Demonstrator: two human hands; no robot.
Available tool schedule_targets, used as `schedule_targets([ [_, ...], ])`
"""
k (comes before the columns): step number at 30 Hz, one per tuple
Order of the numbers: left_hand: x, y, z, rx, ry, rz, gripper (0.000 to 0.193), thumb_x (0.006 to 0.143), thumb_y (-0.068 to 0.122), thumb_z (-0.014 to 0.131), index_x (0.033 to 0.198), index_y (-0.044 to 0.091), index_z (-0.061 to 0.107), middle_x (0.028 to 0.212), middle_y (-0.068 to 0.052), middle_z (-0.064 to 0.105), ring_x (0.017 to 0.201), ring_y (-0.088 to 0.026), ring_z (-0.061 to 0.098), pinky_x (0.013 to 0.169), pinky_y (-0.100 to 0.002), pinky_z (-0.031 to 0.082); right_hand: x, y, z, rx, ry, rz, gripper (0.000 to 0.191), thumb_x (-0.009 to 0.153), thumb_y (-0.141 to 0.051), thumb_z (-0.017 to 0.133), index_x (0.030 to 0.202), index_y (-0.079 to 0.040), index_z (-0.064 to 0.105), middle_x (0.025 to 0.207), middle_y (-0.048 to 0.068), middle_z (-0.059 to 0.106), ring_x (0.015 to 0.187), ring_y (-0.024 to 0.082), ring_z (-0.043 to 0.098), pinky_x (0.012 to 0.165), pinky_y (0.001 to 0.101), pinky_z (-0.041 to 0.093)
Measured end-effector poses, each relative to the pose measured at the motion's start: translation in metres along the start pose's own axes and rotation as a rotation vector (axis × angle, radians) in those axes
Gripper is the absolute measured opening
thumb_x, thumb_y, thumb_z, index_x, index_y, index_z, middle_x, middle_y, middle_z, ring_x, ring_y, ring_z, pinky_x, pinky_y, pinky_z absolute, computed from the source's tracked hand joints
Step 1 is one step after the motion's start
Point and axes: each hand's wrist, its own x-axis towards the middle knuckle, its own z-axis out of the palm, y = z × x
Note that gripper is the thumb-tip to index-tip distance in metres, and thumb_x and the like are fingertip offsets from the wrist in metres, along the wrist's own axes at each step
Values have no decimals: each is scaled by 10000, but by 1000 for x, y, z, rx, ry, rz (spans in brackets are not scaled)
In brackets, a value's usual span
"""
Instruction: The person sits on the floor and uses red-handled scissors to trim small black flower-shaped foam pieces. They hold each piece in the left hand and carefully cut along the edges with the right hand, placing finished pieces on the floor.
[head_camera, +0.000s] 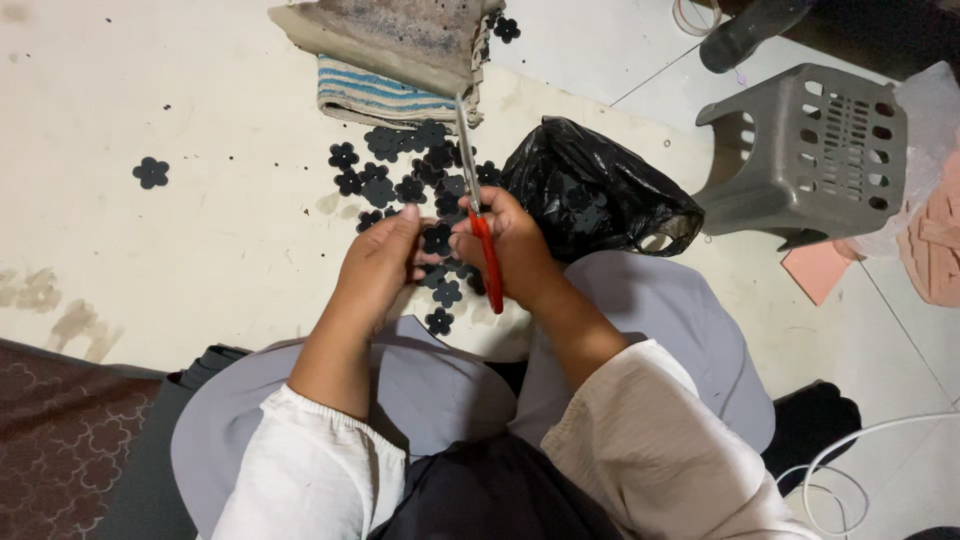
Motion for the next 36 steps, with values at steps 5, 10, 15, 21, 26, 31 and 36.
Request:
schedule_targets([
  [5,-1,-2,1,48,-5,193,96,948,84,722,1005,7,725,844,-34,729,703,-72,629,618,-197,490,0,-3,3,-22,-12,22,527,838,72,674,1311,-39,471,1013,70,675,839,138,696,759,257,589],
  [10,5,-5,-5,-57,69,177,74,938,58,718,993,8,712,833,-38,734,701,-77,676,641,-203,546,-6,-14,15,-61,42,-53,469,896,0,749,1265,-43,463,916,66,663,719,118,648,625,252,553],
  [15,10,-9,-7,-114,42,212,84,987,67,682,1036,3,658,820,-44,708,702,-88,671,611,-217,510,-10,-21,21,-63,-7,-38,467,898,-61,741,1243,-61,427,846,51,686,599,95,612,489,235,498],
  [21,10,-9,-10,-112,-32,294,200,945,-16,690,1133,-3,622,824,-57,687,700,-90,634,622,-222,506,-4,-16,23,-88,101,-43,437,952,-49,750,1270,-35,451,832,56,660,648,85,610,525,213,499],
  [26,4,-5,-7,-86,-47,211,231,907,-35,700,1116,-3,606,808,-43,678,706,-92,662,634,-217,525,-2,-17,21,-50,56,-97,459,879,10,712,1230,-61,426,915,33,686,656,81,619,512,224,501],
  [31,5,0,-5,-55,12,220,162,1023,173,620,1018,17,663,805,-31,697,657,-78,625,635,-213,518,-5,-20,18,-75,37,-154,401,934,15,701,1248,-41,458,915,69,696,806,102,662,696,238,547],
  [36,5,2,-16,-88,11,221,202,1053,215,611,1029,31,689,791,-21,652,689,-72,603,671,-206,505,-6,-18,18,-79,22,-174,401,943,1,700,1253,-43,450,908,69,695,816,108,667,731,243,561],
])
